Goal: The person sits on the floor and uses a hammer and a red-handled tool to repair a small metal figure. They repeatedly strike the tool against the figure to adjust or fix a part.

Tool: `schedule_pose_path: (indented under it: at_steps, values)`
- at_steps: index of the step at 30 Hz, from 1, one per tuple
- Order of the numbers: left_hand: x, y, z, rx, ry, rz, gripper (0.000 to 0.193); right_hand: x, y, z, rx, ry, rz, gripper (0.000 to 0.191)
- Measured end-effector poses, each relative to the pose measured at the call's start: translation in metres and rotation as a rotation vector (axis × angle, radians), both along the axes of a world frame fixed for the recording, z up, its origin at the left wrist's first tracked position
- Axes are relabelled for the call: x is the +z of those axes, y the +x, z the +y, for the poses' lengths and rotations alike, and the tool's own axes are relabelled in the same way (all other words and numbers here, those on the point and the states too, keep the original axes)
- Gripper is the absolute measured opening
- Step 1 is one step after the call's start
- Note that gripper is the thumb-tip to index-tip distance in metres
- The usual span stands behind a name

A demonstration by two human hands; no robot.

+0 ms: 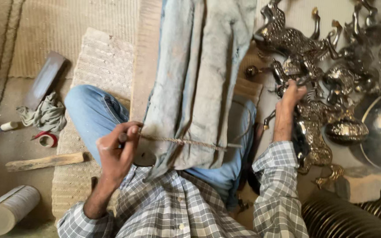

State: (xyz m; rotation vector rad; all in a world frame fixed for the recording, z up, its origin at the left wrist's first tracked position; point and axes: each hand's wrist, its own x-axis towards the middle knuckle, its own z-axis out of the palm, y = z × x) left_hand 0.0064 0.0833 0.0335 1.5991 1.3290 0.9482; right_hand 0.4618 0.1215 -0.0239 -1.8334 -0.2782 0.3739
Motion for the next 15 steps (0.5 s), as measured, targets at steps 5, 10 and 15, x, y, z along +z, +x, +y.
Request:
schedule_pose_path:
  at_steps: [5, 10, 15]
  values:
    - [-0.002, -0.017, 0.045, 0.165, 0.115, 0.169, 0.011, 0.0, -0.008, 0.026, -0.065, -0.055, -0.084, 0.036]
    - [0.008, -0.009, 0.104, 0.075, 0.327, 0.411, 0.004, 0.002, -0.015, 0.024, 0.034, -0.099, -0.131, 0.045]
    - [0.019, 0.009, 0.141, -0.161, 0.475, 0.642, 0.013, 0.024, -0.018, 0.024, 0.076, -0.309, -0.24, 0.049]
